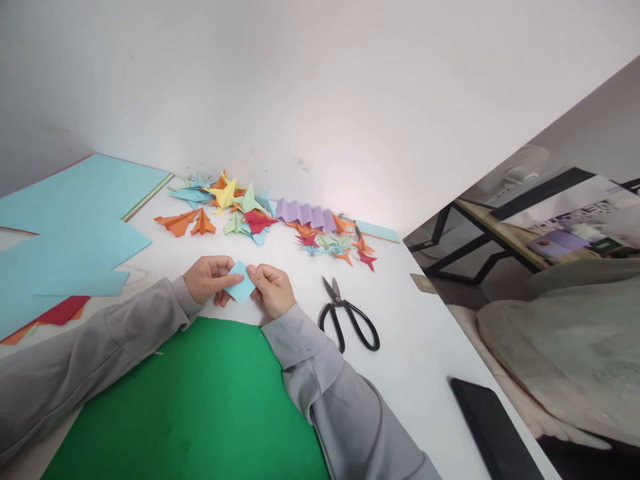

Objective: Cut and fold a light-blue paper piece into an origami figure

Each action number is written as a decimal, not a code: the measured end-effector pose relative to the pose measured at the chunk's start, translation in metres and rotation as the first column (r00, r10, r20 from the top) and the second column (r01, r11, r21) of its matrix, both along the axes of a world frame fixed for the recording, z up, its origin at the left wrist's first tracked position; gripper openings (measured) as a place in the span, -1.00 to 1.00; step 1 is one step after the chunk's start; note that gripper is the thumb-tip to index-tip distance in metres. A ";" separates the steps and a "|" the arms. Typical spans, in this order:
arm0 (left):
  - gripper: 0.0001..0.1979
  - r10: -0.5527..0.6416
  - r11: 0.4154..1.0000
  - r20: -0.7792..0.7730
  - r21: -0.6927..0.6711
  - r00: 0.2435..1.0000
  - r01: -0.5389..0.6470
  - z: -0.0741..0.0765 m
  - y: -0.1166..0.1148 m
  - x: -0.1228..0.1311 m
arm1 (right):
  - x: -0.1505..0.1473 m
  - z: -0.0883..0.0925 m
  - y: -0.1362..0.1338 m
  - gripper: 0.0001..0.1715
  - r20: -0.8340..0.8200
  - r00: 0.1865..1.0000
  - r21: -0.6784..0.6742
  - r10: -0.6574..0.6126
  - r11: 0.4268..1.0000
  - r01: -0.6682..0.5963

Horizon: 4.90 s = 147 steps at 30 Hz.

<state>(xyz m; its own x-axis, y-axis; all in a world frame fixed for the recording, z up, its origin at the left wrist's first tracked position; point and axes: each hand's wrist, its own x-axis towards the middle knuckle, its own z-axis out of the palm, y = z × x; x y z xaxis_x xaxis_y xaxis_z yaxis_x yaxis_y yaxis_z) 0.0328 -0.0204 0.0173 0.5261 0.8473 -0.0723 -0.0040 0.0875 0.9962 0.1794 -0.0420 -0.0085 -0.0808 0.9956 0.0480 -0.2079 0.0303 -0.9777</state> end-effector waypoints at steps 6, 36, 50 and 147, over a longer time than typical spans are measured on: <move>-0.64 0.039 0.999 -0.033 0.006 0.999 -0.039 -0.001 0.000 0.000 | 0.000 -0.002 0.001 -0.52 0.017 1.000 0.012 -0.009 1.000 0.009; -0.81 0.060 0.997 -0.082 0.053 0.995 -0.055 0.001 -0.004 0.001 | -0.002 0.008 -0.001 -0.50 -0.088 0.996 -0.024 -0.010 1.000 0.008; -0.65 0.067 0.991 -0.147 0.121 0.987 -0.050 0.001 -0.004 0.002 | -0.003 0.010 -0.001 -0.52 -0.120 0.992 -0.050 -0.039 0.998 0.033; -0.84 0.164 0.968 -0.009 0.193 0.986 -0.159 -0.008 0.006 0.000 | -0.006 0.008 -0.005 -0.77 0.197 0.980 -0.031 0.008 1.000 -0.001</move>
